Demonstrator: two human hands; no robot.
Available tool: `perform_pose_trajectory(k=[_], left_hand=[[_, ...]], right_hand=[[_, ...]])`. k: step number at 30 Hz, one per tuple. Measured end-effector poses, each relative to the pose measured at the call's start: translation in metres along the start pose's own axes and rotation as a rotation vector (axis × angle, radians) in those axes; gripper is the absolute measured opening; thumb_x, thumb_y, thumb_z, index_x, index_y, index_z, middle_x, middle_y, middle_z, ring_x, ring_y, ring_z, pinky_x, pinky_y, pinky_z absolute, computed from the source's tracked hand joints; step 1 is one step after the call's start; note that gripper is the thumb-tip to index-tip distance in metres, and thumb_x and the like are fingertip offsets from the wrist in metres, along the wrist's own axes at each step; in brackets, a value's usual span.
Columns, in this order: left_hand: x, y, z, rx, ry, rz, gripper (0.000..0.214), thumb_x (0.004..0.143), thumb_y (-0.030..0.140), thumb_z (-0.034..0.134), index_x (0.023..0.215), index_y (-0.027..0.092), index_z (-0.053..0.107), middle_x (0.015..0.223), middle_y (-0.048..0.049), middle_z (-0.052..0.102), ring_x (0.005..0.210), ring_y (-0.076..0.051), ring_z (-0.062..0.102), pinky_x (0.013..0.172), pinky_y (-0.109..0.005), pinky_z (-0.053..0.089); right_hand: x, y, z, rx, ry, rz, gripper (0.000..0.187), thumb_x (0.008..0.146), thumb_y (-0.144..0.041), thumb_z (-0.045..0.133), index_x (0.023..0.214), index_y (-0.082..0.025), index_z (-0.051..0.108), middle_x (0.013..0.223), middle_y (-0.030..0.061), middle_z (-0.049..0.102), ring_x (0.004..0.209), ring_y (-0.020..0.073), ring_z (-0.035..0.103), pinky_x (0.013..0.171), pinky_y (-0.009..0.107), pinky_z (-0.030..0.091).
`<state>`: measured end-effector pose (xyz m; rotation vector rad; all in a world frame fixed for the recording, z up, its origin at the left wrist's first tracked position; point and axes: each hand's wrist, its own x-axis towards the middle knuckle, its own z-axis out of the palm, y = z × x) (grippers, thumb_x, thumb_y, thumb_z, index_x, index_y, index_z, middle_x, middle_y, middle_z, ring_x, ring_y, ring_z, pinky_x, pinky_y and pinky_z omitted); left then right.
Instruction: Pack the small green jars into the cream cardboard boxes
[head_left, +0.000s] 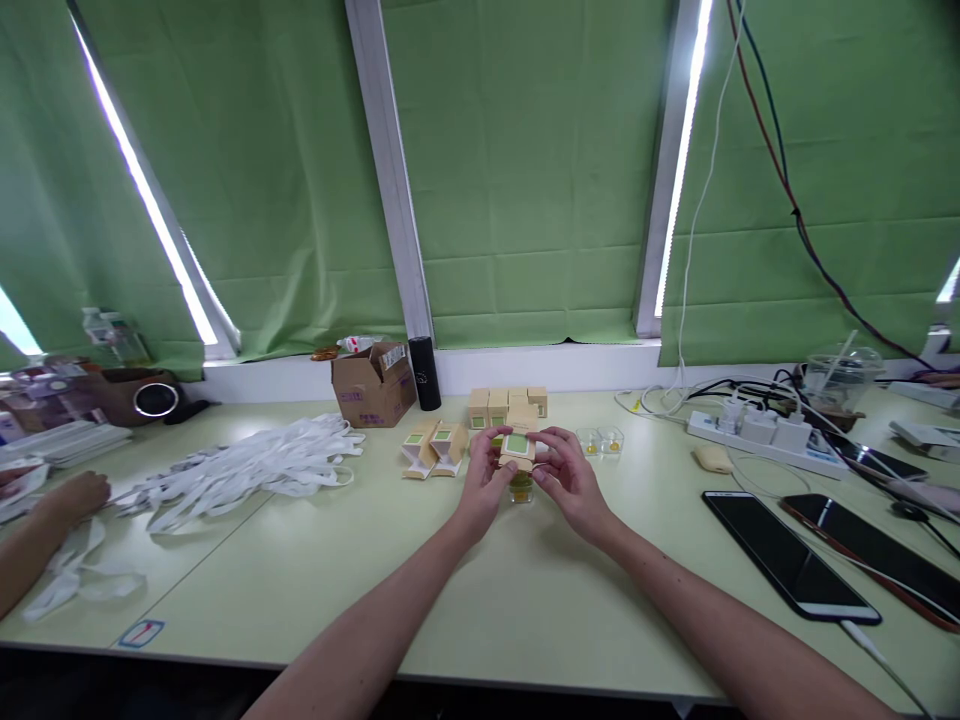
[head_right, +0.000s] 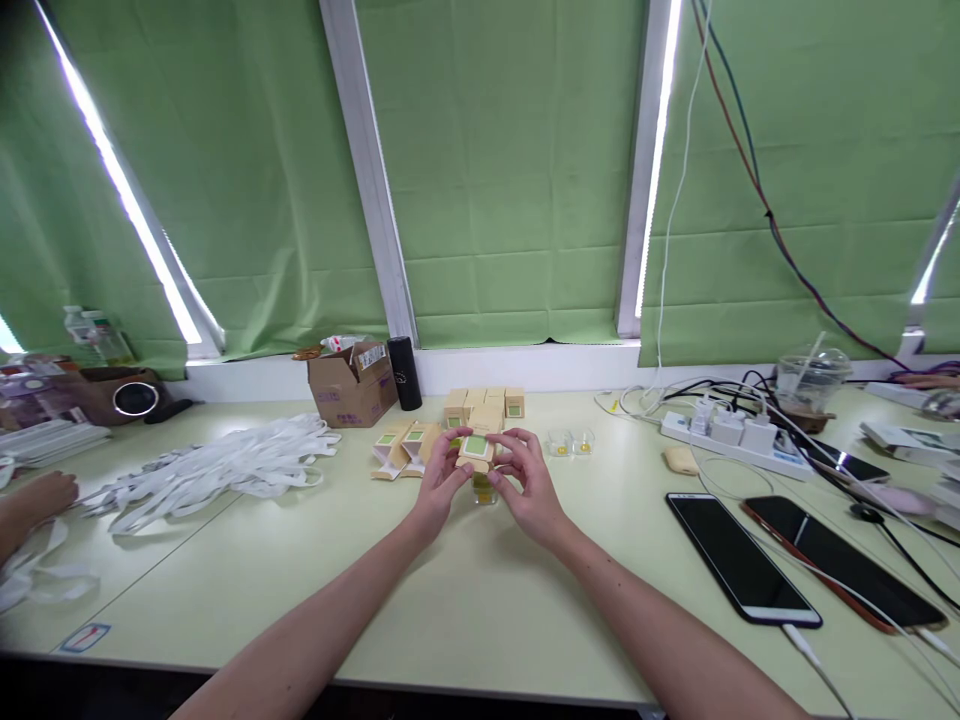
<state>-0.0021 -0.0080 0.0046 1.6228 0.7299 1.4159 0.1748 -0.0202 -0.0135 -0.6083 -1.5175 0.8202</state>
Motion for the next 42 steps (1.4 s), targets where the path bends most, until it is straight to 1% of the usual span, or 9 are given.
perform_pose_trajectory(k=[3,10,14,17,20,25,35,38,42], left_hand=[[0.000,0.001,0.001,-0.004,0.007,-0.006,0.046,0.086,0.034,0.068,0.129,0.025,0.055,0.121,-0.0079,0.060,0.100,-0.021,0.060,0.087,-0.035,0.053],[0.000,-0.002,0.000,0.012,0.037,-0.004,0.045,0.086,0.040,0.072,0.126,0.026,0.058,0.115,-0.0064,0.063,0.097,-0.021,0.061,0.088,-0.037,0.052],[0.001,-0.004,-0.001,0.026,0.030,0.026,0.046,0.087,0.045,0.074,0.127,0.026,0.059,0.120,-0.0079,0.061,0.098,-0.021,0.061,0.088,-0.036,0.052],[0.001,-0.005,-0.002,0.040,0.026,0.052,0.047,0.088,0.048,0.074,0.128,0.026,0.059,0.128,-0.0093,0.058,0.099,-0.021,0.061,0.088,-0.035,0.052],[0.000,-0.007,-0.003,0.046,0.001,0.074,0.050,0.089,0.050,0.073,0.129,0.026,0.057,0.133,-0.0103,0.056,0.100,-0.021,0.062,0.088,-0.035,0.052],[0.001,-0.011,-0.006,0.051,-0.043,0.103,0.054,0.088,0.049,0.075,0.133,0.026,0.054,0.130,-0.0110,0.058,0.102,-0.022,0.064,0.087,-0.035,0.053],[0.002,-0.012,-0.002,0.117,-0.014,0.152,0.045,0.092,0.046,0.072,0.128,0.027,0.055,0.138,-0.0113,0.051,0.101,-0.020,0.063,0.086,-0.037,0.055],[0.003,-0.012,-0.002,0.131,-0.010,0.164,0.043,0.092,0.047,0.071,0.127,0.027,0.055,0.137,-0.0113,0.050,0.102,-0.021,0.063,0.088,-0.038,0.055],[0.003,-0.012,-0.002,0.140,0.007,0.183,0.044,0.092,0.049,0.071,0.126,0.026,0.056,0.134,-0.0111,0.050,0.099,-0.020,0.064,0.087,-0.038,0.056]], right_hand=[[0.000,0.000,0.000,-0.006,0.003,-0.001,0.043,0.094,-0.048,0.070,0.134,-0.035,0.063,0.136,0.0087,0.041,0.100,0.0198,0.070,0.097,0.043,0.061],[0.000,0.001,0.001,-0.019,-0.004,-0.018,0.043,0.094,-0.046,0.071,0.135,-0.035,0.062,0.137,0.0081,0.039,0.100,0.0187,0.070,0.097,0.042,0.062],[0.001,0.003,0.001,-0.028,0.010,-0.028,0.042,0.094,-0.043,0.072,0.134,-0.036,0.063,0.136,0.0073,0.038,0.098,0.0179,0.070,0.096,0.042,0.062],[0.000,0.002,0.001,-0.040,0.020,-0.028,0.041,0.095,-0.042,0.071,0.135,-0.036,0.062,0.137,0.0075,0.039,0.096,0.0171,0.070,0.095,0.042,0.062],[0.000,0.002,0.002,-0.058,0.032,-0.035,0.040,0.096,-0.043,0.070,0.135,-0.036,0.062,0.136,0.0079,0.039,0.096,0.0171,0.070,0.097,0.043,0.062],[0.001,0.001,0.002,-0.066,0.046,-0.035,0.040,0.096,-0.043,0.069,0.134,-0.035,0.063,0.135,0.0081,0.041,0.094,0.0165,0.069,0.096,0.042,0.062],[0.001,0.003,0.002,-0.072,0.055,-0.020,0.036,0.097,-0.043,0.066,0.133,-0.036,0.064,0.136,0.0081,0.042,0.093,0.0169,0.070,0.096,0.043,0.062],[0.002,0.002,0.002,-0.070,0.057,-0.020,0.036,0.097,-0.044,0.067,0.132,-0.036,0.064,0.136,0.0080,0.042,0.094,0.0171,0.071,0.096,0.043,0.062],[0.002,0.003,0.002,-0.063,0.058,-0.021,0.035,0.097,-0.044,0.067,0.131,-0.036,0.065,0.135,0.0080,0.042,0.092,0.0168,0.071,0.093,0.042,0.063]])
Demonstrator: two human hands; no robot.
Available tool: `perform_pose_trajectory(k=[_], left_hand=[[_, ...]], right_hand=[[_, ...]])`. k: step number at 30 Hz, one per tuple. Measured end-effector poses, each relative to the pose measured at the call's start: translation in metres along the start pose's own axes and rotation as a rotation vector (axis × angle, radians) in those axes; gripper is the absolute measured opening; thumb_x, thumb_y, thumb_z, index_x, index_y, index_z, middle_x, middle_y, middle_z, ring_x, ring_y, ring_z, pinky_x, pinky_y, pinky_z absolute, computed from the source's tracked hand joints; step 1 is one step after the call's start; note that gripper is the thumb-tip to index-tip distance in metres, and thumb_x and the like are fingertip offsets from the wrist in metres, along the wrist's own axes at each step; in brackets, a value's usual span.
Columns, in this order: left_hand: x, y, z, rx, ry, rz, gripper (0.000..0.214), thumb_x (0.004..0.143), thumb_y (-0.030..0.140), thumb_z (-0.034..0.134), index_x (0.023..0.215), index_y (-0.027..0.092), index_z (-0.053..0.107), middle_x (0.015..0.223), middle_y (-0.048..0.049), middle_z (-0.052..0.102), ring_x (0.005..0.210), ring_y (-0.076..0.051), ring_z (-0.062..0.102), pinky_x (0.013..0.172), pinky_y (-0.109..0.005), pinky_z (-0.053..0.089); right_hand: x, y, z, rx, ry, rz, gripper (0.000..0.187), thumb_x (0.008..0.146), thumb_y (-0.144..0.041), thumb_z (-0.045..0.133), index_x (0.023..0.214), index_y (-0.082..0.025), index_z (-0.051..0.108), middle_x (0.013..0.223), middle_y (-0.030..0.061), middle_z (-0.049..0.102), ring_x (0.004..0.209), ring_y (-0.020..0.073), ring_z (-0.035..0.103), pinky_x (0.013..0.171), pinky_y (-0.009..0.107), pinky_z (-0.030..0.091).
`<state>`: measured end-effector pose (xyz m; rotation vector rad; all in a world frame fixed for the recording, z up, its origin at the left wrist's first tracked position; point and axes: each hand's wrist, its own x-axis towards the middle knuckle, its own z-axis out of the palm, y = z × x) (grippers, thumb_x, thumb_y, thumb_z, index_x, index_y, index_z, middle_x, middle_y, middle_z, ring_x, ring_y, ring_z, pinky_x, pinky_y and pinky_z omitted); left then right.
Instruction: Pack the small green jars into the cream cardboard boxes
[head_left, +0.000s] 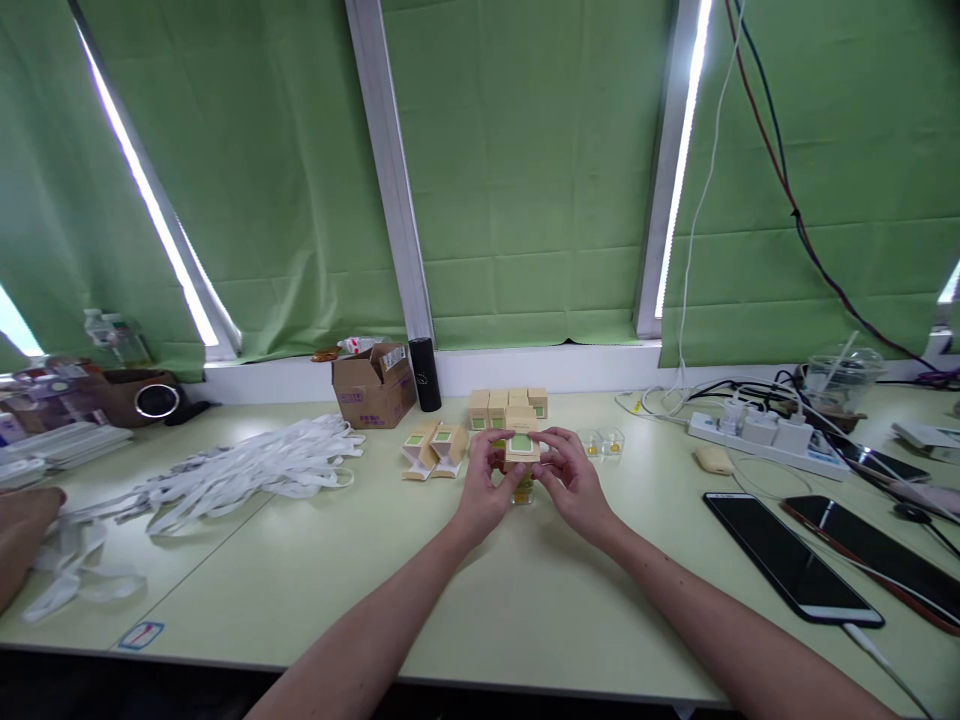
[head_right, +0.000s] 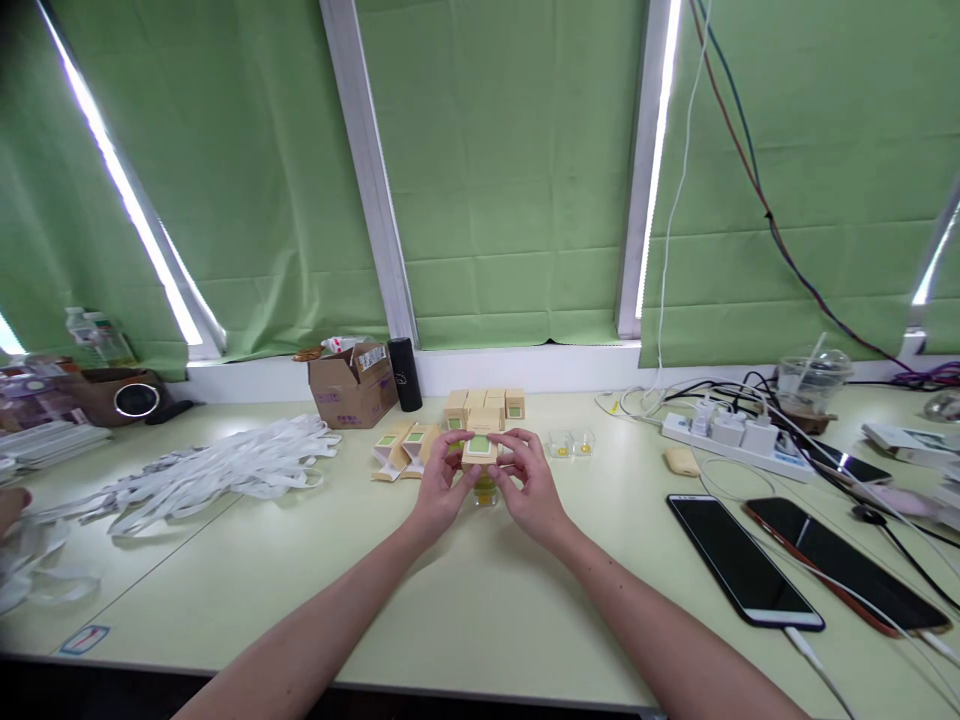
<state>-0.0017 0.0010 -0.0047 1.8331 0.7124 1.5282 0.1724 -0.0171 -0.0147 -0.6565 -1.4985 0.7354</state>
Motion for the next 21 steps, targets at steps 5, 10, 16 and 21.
perform_pose_trajectory(k=[5,10,16,21], left_hand=[[0.0002,-0.0012,0.0008,0.007,0.022,0.009,0.043,0.091,0.050,0.072,0.123,0.025,0.057,0.132,-0.0109,0.050,0.093,-0.018,0.064,0.084,-0.037,0.056],[0.0004,-0.0021,0.0008,0.022,0.038,0.006,0.041,0.091,0.047,0.073,0.121,0.025,0.057,0.132,-0.0107,0.051,0.087,-0.016,0.064,0.083,-0.037,0.056],[0.0007,-0.0050,0.0002,0.029,0.063,-0.006,0.040,0.090,0.048,0.074,0.117,0.023,0.059,0.133,-0.0112,0.051,0.083,-0.014,0.063,0.081,-0.036,0.056],[0.0017,-0.0053,0.0000,0.063,0.079,0.003,0.036,0.090,0.045,0.074,0.115,0.023,0.060,0.131,-0.0104,0.051,0.084,-0.014,0.062,0.079,-0.033,0.055]], right_hand=[[0.0006,0.0020,-0.0003,-0.011,-0.005,-0.005,0.036,0.098,-0.046,0.065,0.132,-0.036,0.065,0.137,0.0084,0.043,0.092,0.0167,0.070,0.092,0.041,0.064],[0.0003,0.0026,-0.0007,-0.029,0.004,-0.011,0.035,0.099,-0.046,0.064,0.132,-0.035,0.065,0.135,0.0087,0.044,0.091,0.0164,0.070,0.089,0.041,0.064],[0.0014,0.0073,-0.0009,-0.033,-0.003,-0.013,0.035,0.099,-0.047,0.062,0.131,-0.034,0.066,0.134,0.0087,0.045,0.089,0.0156,0.069,0.088,0.040,0.065],[0.0022,0.0095,-0.0010,-0.027,0.004,-0.014,0.034,0.100,-0.047,0.061,0.130,-0.034,0.067,0.135,0.0089,0.046,0.089,0.0160,0.069,0.085,0.040,0.065]])
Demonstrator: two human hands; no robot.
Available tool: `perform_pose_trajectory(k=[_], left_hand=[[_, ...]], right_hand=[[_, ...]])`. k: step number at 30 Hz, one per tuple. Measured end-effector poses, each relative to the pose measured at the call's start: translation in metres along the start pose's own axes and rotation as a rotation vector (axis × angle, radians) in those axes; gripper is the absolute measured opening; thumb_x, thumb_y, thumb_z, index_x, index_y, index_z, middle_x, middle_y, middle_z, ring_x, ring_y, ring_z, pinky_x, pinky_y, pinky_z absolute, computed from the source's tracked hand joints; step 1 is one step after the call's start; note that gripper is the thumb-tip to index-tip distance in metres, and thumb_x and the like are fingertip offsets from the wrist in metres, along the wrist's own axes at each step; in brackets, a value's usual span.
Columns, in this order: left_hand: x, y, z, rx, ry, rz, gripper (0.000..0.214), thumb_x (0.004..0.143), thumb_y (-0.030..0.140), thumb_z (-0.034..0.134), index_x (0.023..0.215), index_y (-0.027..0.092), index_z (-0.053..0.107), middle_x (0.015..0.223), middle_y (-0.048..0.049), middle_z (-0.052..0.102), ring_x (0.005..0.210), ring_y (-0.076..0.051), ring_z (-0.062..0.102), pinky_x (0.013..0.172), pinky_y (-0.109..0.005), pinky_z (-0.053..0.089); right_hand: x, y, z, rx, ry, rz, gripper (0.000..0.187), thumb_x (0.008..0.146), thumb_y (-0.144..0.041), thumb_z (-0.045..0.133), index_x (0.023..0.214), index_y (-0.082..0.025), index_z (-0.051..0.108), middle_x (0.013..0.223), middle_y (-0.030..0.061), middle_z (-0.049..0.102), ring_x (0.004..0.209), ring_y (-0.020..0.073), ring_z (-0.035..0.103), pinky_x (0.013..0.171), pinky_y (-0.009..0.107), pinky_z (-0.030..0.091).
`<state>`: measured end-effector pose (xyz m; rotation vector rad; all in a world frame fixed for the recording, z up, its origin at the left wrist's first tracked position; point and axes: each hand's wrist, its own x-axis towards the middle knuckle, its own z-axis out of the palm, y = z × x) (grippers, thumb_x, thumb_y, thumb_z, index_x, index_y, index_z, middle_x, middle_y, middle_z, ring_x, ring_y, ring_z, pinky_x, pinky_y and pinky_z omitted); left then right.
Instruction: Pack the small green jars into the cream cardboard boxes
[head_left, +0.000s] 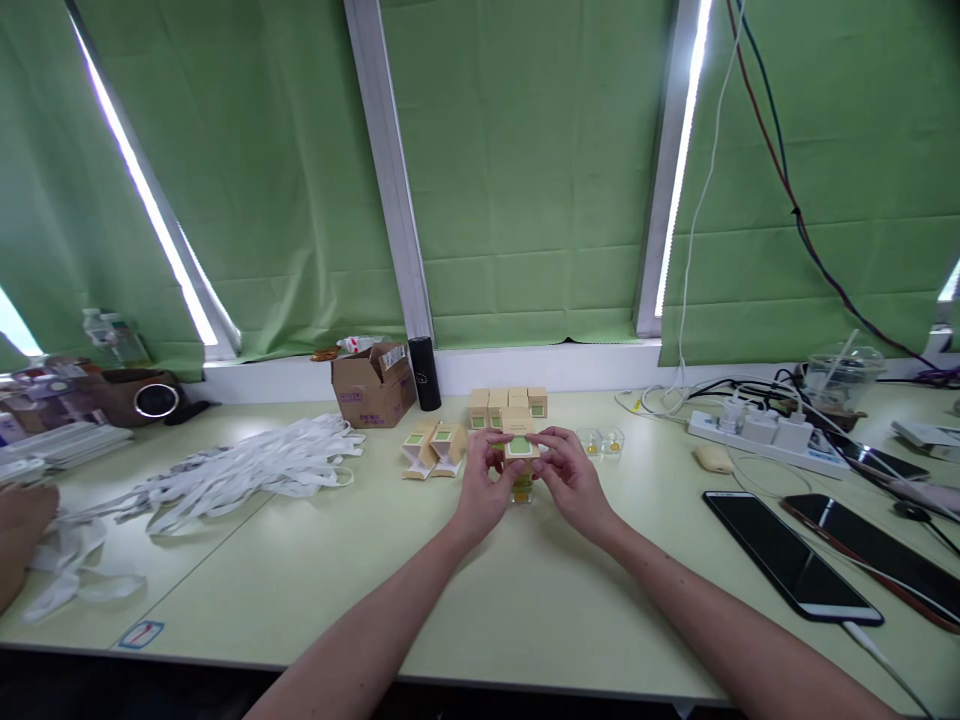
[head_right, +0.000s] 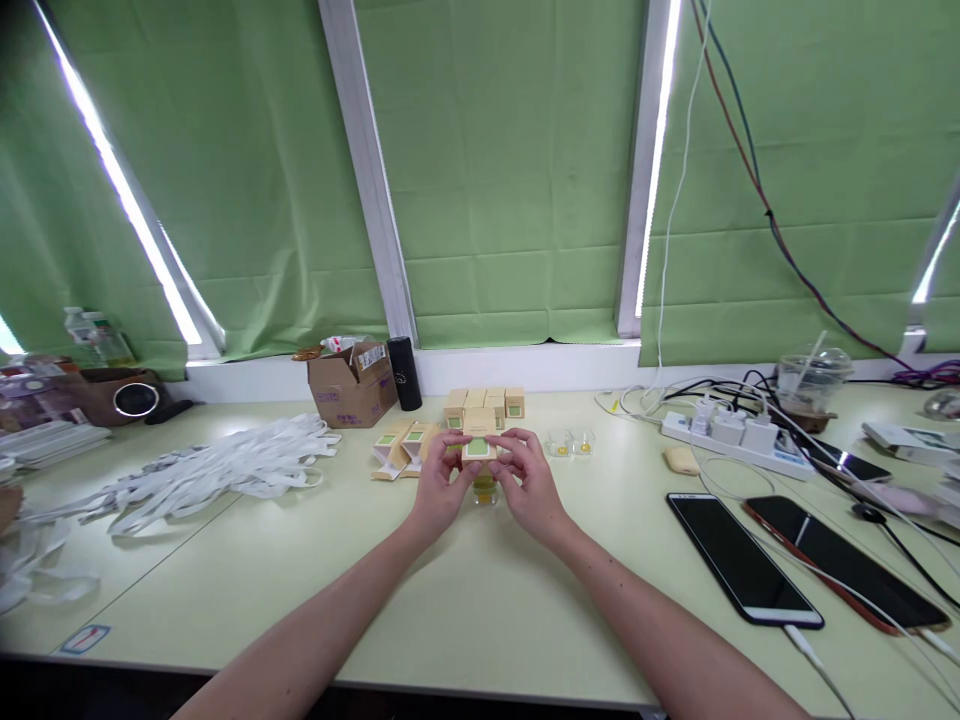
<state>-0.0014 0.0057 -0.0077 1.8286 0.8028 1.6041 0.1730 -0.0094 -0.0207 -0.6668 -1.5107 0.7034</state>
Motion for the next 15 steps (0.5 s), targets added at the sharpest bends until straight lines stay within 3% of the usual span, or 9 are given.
perform_pose_trajectory(k=[4,9,15], left_hand=[[0.000,0.004,0.000,0.027,-0.005,0.020,0.033,0.093,0.043,0.071,0.118,0.024,0.061,0.127,-0.0088,0.053,0.088,-0.015,0.063,0.083,-0.034,0.055],[-0.003,0.011,-0.003,0.015,-0.059,0.008,0.036,0.100,0.044,0.061,0.130,0.027,0.058,0.136,-0.0106,0.051,0.114,-0.023,0.063,0.101,-0.041,0.054],[-0.002,0.015,-0.003,0.048,-0.049,0.003,0.039,0.101,0.044,0.059,0.137,0.029,0.056,0.142,-0.0110,0.056,0.127,-0.028,0.058,0.110,-0.048,0.048]], right_hand=[[0.000,-0.002,0.000,0.015,-0.008,0.012,0.034,0.100,-0.046,0.063,0.131,-0.036,0.067,0.136,0.0090,0.045,0.091,0.0171,0.070,0.092,0.044,0.064],[0.000,-0.004,0.000,0.024,-0.016,0.024,0.041,0.099,-0.045,0.064,0.139,-0.037,0.063,0.148,0.0103,0.042,0.099,0.0185,0.071,0.102,0.045,0.060],[0.002,-0.005,0.001,0.078,-0.018,0.021,0.057,0.099,-0.043,0.064,0.153,-0.035,0.048,0.157,0.0100,0.049,0.127,0.0254,0.064,0.113,0.050,0.051]])
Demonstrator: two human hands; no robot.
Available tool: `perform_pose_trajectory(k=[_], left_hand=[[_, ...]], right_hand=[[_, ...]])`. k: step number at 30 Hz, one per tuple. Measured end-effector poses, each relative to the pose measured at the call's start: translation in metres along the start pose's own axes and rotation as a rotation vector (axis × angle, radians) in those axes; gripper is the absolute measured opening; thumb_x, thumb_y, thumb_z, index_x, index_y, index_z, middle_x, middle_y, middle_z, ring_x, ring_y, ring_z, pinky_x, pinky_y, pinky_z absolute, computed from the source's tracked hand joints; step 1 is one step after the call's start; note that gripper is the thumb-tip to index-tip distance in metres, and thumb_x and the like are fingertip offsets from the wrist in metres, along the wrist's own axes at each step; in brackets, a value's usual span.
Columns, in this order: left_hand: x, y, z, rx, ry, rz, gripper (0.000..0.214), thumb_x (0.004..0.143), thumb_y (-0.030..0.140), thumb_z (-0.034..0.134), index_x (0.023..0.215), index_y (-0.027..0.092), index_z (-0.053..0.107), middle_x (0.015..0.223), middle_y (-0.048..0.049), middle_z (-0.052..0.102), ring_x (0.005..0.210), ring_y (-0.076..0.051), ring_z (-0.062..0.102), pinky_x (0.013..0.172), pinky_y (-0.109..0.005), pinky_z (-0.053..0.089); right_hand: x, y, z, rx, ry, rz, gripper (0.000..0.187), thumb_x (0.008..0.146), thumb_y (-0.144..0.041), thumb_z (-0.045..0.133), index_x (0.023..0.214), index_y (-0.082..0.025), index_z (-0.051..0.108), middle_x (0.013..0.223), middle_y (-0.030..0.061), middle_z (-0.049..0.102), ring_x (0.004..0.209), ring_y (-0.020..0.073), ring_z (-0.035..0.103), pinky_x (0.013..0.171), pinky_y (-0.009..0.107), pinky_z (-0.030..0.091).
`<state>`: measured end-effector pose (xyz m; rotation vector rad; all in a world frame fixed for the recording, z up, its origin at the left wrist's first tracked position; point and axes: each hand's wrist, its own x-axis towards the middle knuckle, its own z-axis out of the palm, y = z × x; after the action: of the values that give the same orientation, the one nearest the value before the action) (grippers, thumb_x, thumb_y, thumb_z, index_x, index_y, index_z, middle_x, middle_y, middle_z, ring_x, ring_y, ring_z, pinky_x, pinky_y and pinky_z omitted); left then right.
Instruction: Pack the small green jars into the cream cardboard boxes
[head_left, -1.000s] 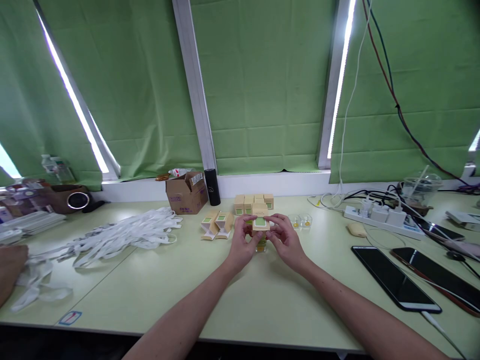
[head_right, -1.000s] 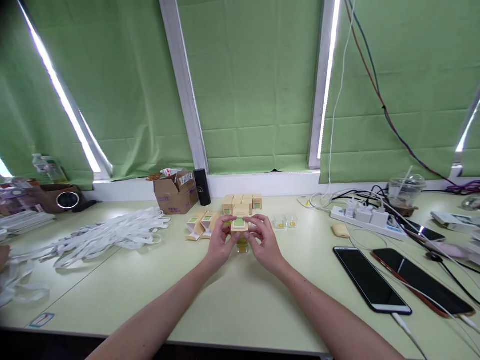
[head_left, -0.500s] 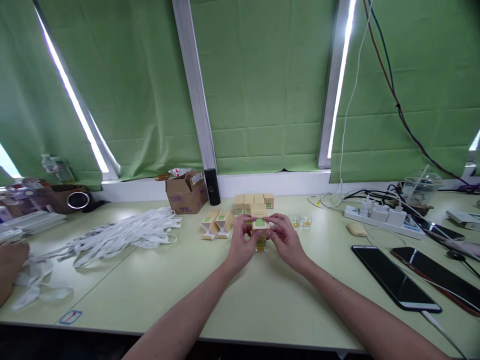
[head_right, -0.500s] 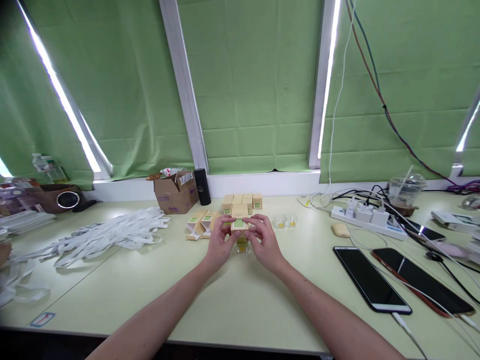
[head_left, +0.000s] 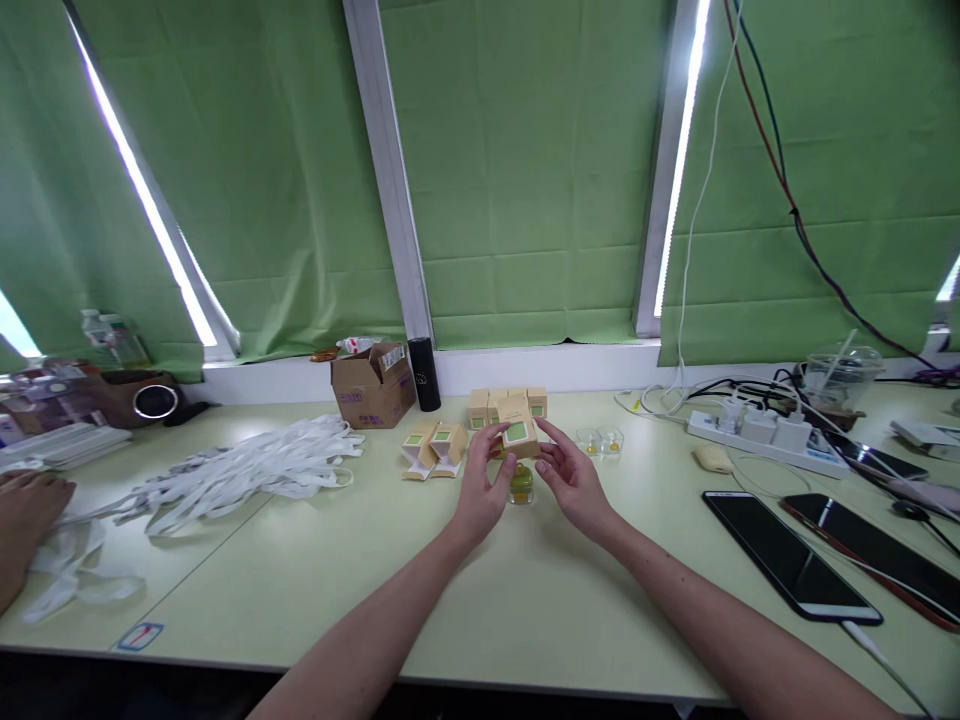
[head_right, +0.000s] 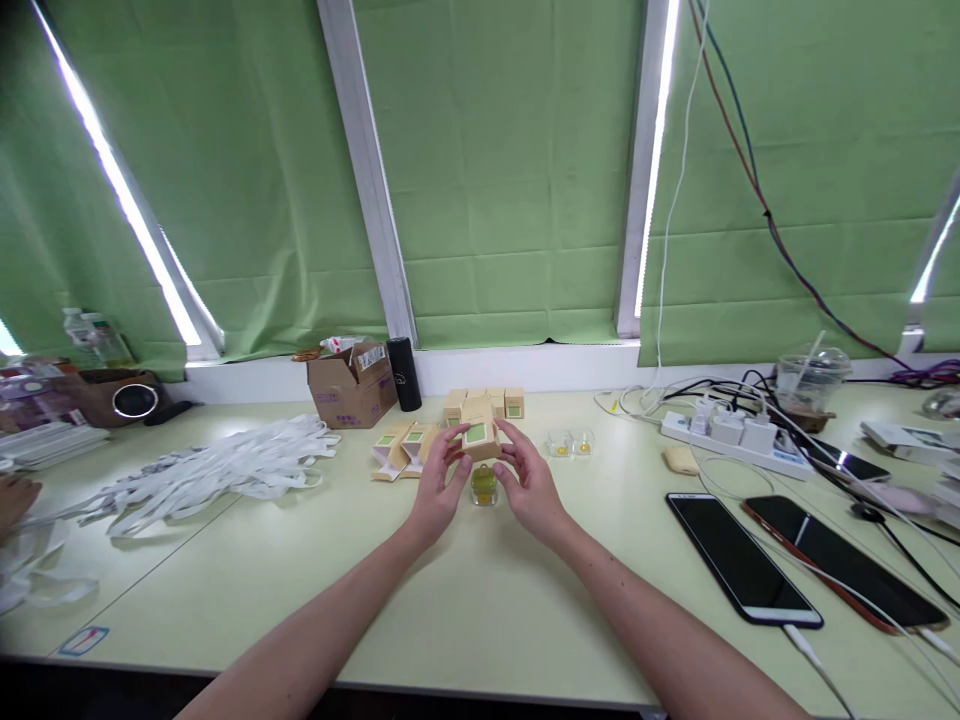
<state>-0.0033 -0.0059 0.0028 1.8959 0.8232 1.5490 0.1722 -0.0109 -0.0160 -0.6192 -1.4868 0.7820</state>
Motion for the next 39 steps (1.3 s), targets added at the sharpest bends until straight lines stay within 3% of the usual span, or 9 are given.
perform_pose_trajectory(k=[7,15,23,26,30,34,39], left_hand=[[0.002,-0.004,-0.002,0.098,0.093,-0.029,0.036,0.101,0.047,0.058,0.131,0.028,0.062,0.136,-0.0105,0.064,0.129,-0.030,0.057,0.102,-0.045,0.047],[0.006,-0.011,-0.005,0.145,0.209,-0.045,0.037,0.095,0.055,0.064,0.117,0.025,0.071,0.127,-0.0113,0.067,0.123,-0.030,0.056,0.094,-0.042,0.048],[0.011,-0.017,-0.006,0.049,0.167,-0.143,0.043,0.089,0.057,0.071,0.111,0.021,0.067,0.104,-0.0073,0.069,0.095,-0.022,0.064,0.086,-0.036,0.050],[0.013,-0.023,-0.007,0.019,0.209,-0.159,0.049,0.085,0.051,0.078,0.120,0.022,0.062,0.110,-0.0078,0.070,0.099,-0.022,0.065,0.086,-0.035,0.050],[0.017,-0.040,-0.012,-0.022,0.259,-0.211,0.049,0.081,0.036,0.079,0.122,0.020,0.060,0.115,-0.0101,0.070,0.104,-0.023,0.065,0.093,-0.040,0.050],[0.020,-0.055,-0.019,-0.002,0.324,-0.255,0.049,0.071,0.022,0.083,0.116,0.019,0.064,0.116,-0.0109,0.069,0.107,-0.026,0.066,0.099,-0.045,0.050],[0.021,-0.061,-0.024,0.130,0.322,-0.305,0.048,0.064,0.013,0.083,0.109,0.018,0.069,0.111,-0.0105,0.073,0.107,-0.029,0.067,0.102,-0.051,0.048]], right_hand=[[-0.001,-0.004,0.002,-0.028,-0.015,-0.052,0.065,0.100,-0.041,0.062,0.158,-0.034,0.034,0.161,0.0099,0.048,0.143,0.0262,0.052,0.121,0.053,0.042],[-0.009,-0.016,0.002,-0.272,-0.078,-0.170,0.066,0.102,-0.034,0.057,0.161,-0.036,0.030,0.166,0.0073,0.039,0.151,0.0287,0.041,0.123,0.056,0.038],[-0.013,-0.019,0.003,-0.410,-0.220,-0.258,0.063,0.100,-0.022,0.052,0.159,-0.037,0.037,0.163,0.0042,0.046,0.151,0.0284,0.041,0.125,0.061,0.035],[-0.012,-0.012,0.002,-0.425,-0.211,-0.268,0.058,0.099,-0.019,0.053,0.154,-0.036,0.046,0.154,0.0035,0.056,0.146,0.0280,0.049,0.126,0.063,0.031],[-0.010,0.000,0.000,-0.497,-0.121,-0.187,0.043,0.094,-0.017,0.056,0.134,-0.031,0.063,0.134,0.0081,0.068,0.132,0.0301,0.059,0.114,0.059,0.047],[-0.010,0.014,-0.002,-0.642,-0.098,-0.080,0.049,0.088,-0.019,0.066,0.136,-0.025,0.059,0.133,0.0128,0.066,0.128,0.0342,0.058,0.108,0.059,0.050],[-0.013,0.029,-0.004,-0.744,-0.190,-0.027,0.053,0.087,-0.020,0.067,0.139,-0.024,0.055,0.133,0.0127,0.066,0.126,0.0335,0.059,0.105,0.054,0.050]])
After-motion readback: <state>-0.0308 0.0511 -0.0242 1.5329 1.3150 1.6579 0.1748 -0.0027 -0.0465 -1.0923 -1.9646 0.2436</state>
